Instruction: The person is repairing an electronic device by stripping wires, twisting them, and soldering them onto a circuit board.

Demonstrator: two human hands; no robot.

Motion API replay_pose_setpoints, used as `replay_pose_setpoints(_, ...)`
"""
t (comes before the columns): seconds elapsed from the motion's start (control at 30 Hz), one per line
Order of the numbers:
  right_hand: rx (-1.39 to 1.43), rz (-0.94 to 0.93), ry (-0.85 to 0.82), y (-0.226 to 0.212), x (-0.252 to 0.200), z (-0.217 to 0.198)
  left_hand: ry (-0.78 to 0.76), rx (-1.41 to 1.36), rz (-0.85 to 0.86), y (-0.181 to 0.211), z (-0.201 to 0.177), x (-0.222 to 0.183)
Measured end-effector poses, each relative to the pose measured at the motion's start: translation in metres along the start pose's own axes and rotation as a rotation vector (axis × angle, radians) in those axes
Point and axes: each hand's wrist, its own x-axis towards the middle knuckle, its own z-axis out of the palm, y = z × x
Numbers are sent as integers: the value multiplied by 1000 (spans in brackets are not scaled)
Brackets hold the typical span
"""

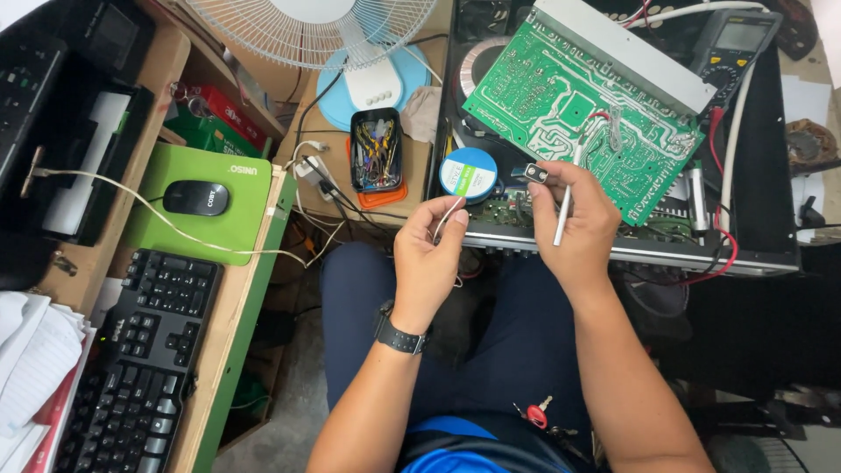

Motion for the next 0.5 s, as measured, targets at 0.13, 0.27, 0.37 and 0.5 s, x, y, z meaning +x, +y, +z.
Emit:
replay_pose_setpoints(0.13, 5, 8, 4, 2, -2, 0, -9, -5, 4, -4, -1, 1)
replay_pose_setpoints(0.27, -4, 7, 1, 1, -2, 0, -18, -25, 2, -5, -1, 1)
replay_pose_setpoints(0.37, -9, 10, -3, -1, -2, 1, -18, -26, -5, -2, -1, 1)
replay_pose_setpoints(0.5, -12, 15, -9, -2, -2, 2, -21, -24, -7, -5, -2, 2)
